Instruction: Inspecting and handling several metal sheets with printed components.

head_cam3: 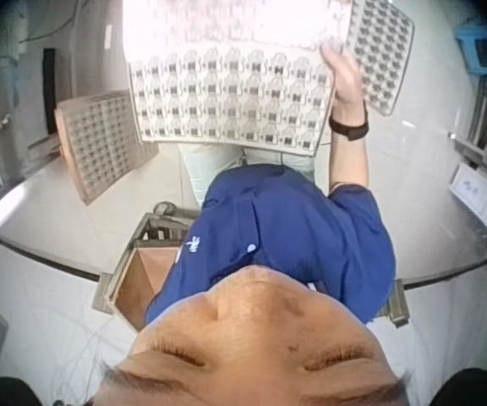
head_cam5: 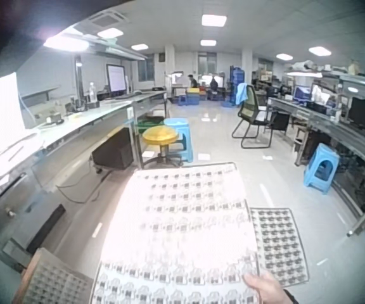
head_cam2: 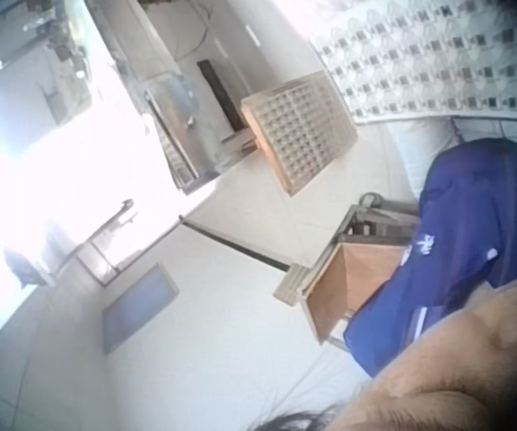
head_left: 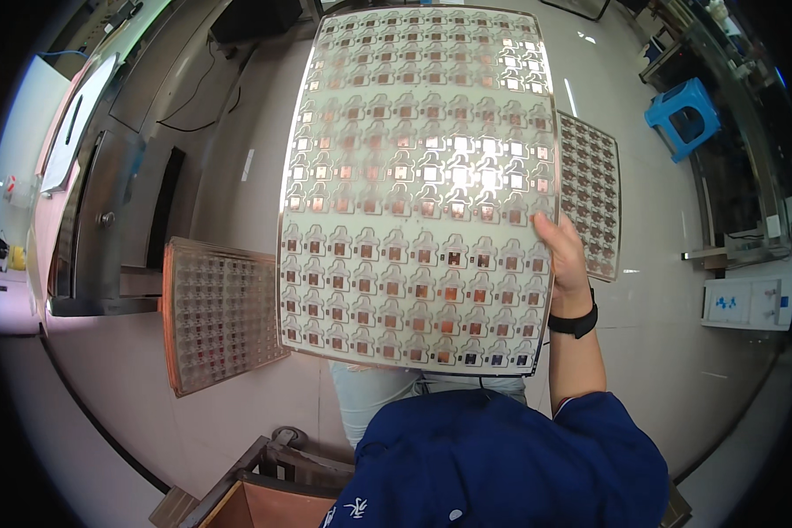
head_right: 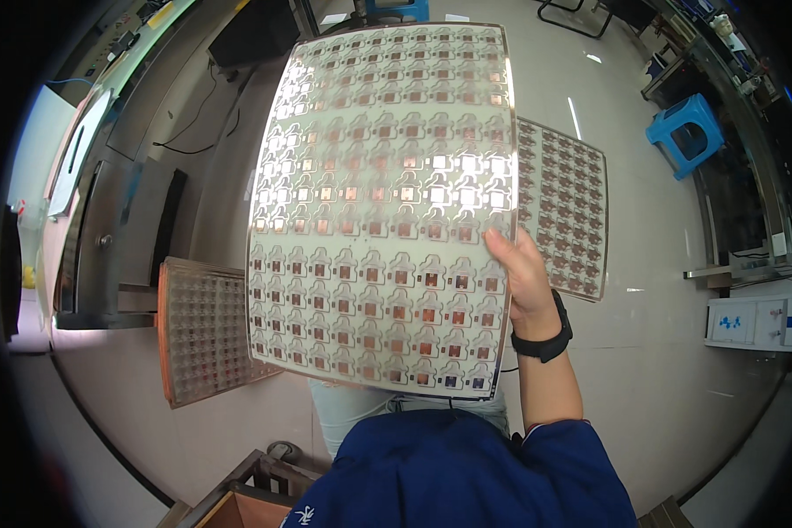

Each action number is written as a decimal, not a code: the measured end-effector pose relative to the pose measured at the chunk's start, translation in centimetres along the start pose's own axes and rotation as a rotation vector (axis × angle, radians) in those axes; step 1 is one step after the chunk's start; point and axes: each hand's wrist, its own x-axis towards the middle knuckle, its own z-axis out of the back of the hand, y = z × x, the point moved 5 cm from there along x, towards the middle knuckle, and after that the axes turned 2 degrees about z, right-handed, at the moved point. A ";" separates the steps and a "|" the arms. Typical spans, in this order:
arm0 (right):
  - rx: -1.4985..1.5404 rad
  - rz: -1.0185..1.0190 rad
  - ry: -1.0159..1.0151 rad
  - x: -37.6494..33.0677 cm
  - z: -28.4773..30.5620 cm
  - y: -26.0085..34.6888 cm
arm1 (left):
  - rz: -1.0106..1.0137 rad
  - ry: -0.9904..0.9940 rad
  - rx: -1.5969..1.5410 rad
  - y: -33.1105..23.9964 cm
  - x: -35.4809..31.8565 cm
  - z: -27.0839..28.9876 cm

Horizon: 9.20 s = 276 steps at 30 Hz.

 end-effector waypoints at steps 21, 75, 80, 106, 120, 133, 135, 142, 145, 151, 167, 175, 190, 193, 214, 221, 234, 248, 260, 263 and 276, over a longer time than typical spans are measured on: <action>0.043 0.022 -0.040 -0.5 0.7 -0.3 | -0.010 -0.015 -0.066 1.6 0.1 0.0; -0.543 0.208 0.016 -1.9 5.6 6.7 | -1.185 0.311 -1.016 -37.9 -20.2 4.2; -0.444 0.163 0.030 -2.7 6.0 6.4 | -1.187 0.269 -1.155 -37.5 -20.7 5.4; 0.309 0.015 0.116 -0.4 -2.4 1.7 | -1.146 0.584 -1.093 -38.9 -24.1 2.2; 0.260 0.095 -0.044 -1.1 -0.3 2.9 | -0.995 0.379 -0.785 -37.2 -21.1 1.7; 0.237 0.127 -0.114 -1.3 0.8 3.6 | -0.902 0.207 -0.727 -36.7 -21.6 0.8; 0.231 0.134 -0.124 -1.3 0.9 3.8 | -0.910 0.198 -0.717 -36.8 -21.5 0.7; 0.215 0.138 -0.142 -1.5 1.3 4.0 | -0.955 0.204 -0.666 -36.1 -19.3 1.6; 0.208 0.136 -0.151 -1.5 1.3 4.0 | -0.945 0.189 -0.672 -36.2 -19.1 1.5; 0.195 0.102 -0.135 -1.1 1.8 4.2 | -0.954 0.308 -0.606 -36.2 -21.0 1.3; -0.183 -0.184 0.247 -3.5 6.0 1.5 | -0.889 1.164 -1.577 -26.6 -16.0 -10.8; -0.435 -0.413 0.420 -5.2 -3.2 -13.3 | -0.513 0.784 -1.595 -24.1 -8.7 -12.5; -0.563 -0.205 0.307 -1.3 3.4 -2.0 | -0.528 0.547 -2.179 -20.4 4.4 0.6; -0.694 0.044 0.052 0.4 10.0 2.8 | -0.546 0.364 -2.220 -23.9 1.0 0.8; -2.039 0.177 0.272 -9.0 9.9 2.5 | -0.652 1.022 -0.277 -34.0 -23.6 -27.0; -1.805 0.003 0.201 -8.1 9.3 4.2 | -0.659 0.998 -0.477 -34.4 -25.2 -27.9; -1.320 0.090 0.034 -8.0 10.9 6.3 | -0.931 0.852 -0.879 -38.2 -26.0 -21.9; -0.240 -0.198 0.008 -5.1 11.9 5.1 | -1.124 0.609 -0.798 -35.9 -27.0 -14.9; -0.350 -0.129 0.129 -4.4 9.1 4.5 | -1.090 0.517 -0.829 -35.6 -25.8 -13.3; -0.345 -0.107 0.156 -4.4 8.4 4.8 | -1.061 0.574 -0.896 -35.7 -26.1 -13.2; 0.137 0.019 0.134 -5.0 3.7 0.0 | -1.065 1.270 -1.210 -35.4 -27.4 -16.9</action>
